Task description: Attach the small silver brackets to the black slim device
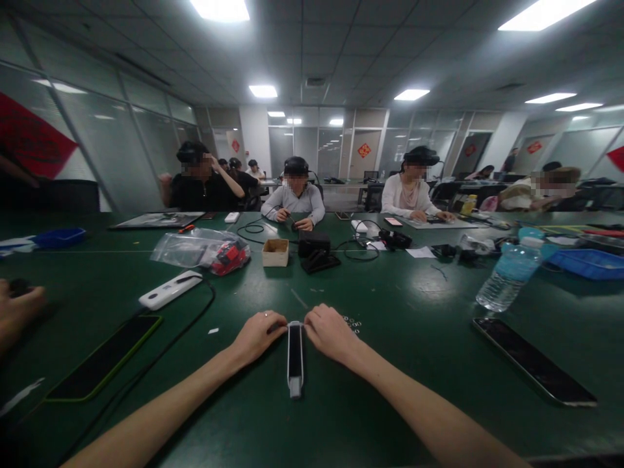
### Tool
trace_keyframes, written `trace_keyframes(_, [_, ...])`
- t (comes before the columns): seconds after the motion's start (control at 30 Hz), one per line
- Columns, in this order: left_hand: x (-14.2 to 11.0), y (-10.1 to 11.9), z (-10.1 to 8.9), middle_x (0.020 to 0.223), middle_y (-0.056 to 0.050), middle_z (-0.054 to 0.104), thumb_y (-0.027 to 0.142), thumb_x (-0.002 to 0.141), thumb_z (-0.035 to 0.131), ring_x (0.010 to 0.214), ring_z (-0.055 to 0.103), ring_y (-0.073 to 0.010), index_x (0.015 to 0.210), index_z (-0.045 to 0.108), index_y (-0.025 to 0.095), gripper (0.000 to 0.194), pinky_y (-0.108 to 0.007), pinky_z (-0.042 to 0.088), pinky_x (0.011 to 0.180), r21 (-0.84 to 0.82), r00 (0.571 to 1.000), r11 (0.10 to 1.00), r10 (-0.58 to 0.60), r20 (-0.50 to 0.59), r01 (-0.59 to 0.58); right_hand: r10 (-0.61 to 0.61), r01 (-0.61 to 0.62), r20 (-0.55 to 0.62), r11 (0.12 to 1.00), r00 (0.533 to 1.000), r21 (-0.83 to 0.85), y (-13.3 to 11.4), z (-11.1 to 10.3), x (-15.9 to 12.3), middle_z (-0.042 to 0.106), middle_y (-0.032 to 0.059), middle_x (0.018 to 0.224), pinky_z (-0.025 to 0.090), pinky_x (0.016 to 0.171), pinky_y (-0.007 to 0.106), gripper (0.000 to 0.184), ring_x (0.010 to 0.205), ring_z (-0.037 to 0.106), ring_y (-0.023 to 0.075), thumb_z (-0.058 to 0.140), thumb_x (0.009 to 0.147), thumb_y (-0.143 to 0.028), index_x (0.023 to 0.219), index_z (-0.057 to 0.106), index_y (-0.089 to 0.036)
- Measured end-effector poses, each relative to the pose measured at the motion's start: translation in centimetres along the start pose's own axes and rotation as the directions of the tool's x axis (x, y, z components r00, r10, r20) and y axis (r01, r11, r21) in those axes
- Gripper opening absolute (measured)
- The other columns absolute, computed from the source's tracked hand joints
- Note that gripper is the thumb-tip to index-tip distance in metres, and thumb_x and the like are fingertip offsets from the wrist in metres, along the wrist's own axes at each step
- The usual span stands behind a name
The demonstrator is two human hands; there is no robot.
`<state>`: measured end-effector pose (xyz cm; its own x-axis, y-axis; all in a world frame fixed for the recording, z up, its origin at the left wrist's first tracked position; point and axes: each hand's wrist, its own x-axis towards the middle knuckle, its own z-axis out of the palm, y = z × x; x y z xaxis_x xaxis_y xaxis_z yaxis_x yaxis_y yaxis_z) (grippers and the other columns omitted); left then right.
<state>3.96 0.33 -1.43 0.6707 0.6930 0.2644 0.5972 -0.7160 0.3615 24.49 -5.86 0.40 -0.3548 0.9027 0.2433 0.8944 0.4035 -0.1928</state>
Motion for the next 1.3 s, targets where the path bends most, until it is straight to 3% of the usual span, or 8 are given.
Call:
trace_keyframes(0.17, [0.1,0.0,0.0,0.089,-0.002,0.066,0.025,0.088,0.056,0.083,0.060,-0.0171,0.091,0.065,0.021,0.010,-0.025,0.043,0.074,0.033,1.000,0.999,-0.007,-0.008,0.007,0.002,-0.002,-0.002,1.000,1.000,-0.012,-0.2,0.0,0.2,0.061,0.0064,0.091,0.044,0.075,0.030,0.021,0.084,0.054,0.0169,0.043,0.093,-0.023,0.093,0.062,-0.014])
trace_keyframes(0.33, [-0.1,0.1,-0.2,0.089,-0.002,0.066,0.026,0.088,0.056,0.081,0.060,-0.0169,0.090,0.065,0.020,0.010,-0.025,0.043,0.070,0.016,1.000,1.000,-0.026,-0.002,0.026,-0.040,0.042,0.020,0.996,0.999,-0.078,1.8,-2.0,0.1,0.062,0.0082,0.099,0.043,0.079,0.032,0.023,0.091,0.054,0.0185,0.045,0.093,-0.027,0.103,0.061,-0.015])
trace_keyframes(0.43, [-0.1,0.1,-0.2,0.089,-0.001,0.065,0.027,0.088,0.057,0.081,0.060,-0.0170,0.090,0.064,0.020,0.010,-0.026,0.043,0.069,-0.002,1.000,1.000,-0.027,-0.006,0.027,0.030,-0.029,0.008,0.988,1.000,-0.154,4.2,-3.9,-0.4,0.062,0.0085,0.100,0.042,0.081,0.033,0.022,0.093,0.054,0.0193,0.044,0.092,-0.024,0.103,0.062,-0.016])
trace_keyframes(0.57, [-0.1,-0.1,-0.1,0.088,-0.001,0.064,0.025,0.088,0.056,0.082,0.059,-0.0171,0.089,0.064,0.021,0.009,-0.026,0.043,0.071,-0.028,1.000,1.000,-0.012,-0.018,0.012,0.174,-0.139,0.156,0.968,0.972,-0.209,7.1,-5.3,-1.4,0.064,0.0075,0.091,0.041,0.075,0.029,0.018,0.088,0.057,0.0198,0.050,0.087,-0.018,0.091,0.067,-0.017])
trace_keyframes(0.73, [-0.1,-0.3,0.0,0.090,-0.002,0.064,0.025,0.089,0.053,0.084,0.059,-0.0171,0.092,0.064,0.021,0.012,-0.027,0.044,0.075,-0.051,1.000,0.999,0.008,-0.015,-0.008,0.265,-0.229,0.307,0.962,0.914,-0.148,8.4,-5.1,-1.9,0.065,0.0058,0.092,0.040,0.065,0.025,0.016,0.083,0.060,0.0184,0.055,0.082,-0.018,0.089,0.068,-0.020])
trace_keyframes(1.03, [-0.1,-0.5,0.1,0.093,-0.002,0.064,0.022,0.090,0.052,0.085,0.059,-0.0167,0.093,0.064,0.021,0.012,-0.027,0.044,0.076,-0.049,1.000,0.999,0.014,-0.006,-0.014,0.390,-0.376,0.340,0.920,0.856,-0.111,7.7,-4.3,-1.2,0.068,0.0080,0.084,0.039,0.059,0.022,0.019,0.074,0.062,0.0169,0.050,0.080,-0.015,0.083,0.068,-0.015])
trace_keyframes(1.3, [-0.1,-0.5,0.2,0.093,-0.002,0.064,0.023,0.090,0.051,0.085,0.059,-0.0171,0.094,0.064,0.021,0.013,-0.028,0.045,0.076,-0.030,1.000,1.000,-0.006,-0.019,0.006,0.367,-0.367,0.345,0.928,0.864,-0.068,8.4,-3.9,-1.4,0.068,0.0079,0.085,0.041,0.062,0.021,0.019,0.075,0.063,0.0161,0.050,0.082,-0.018,0.085,0.068,-0.014])
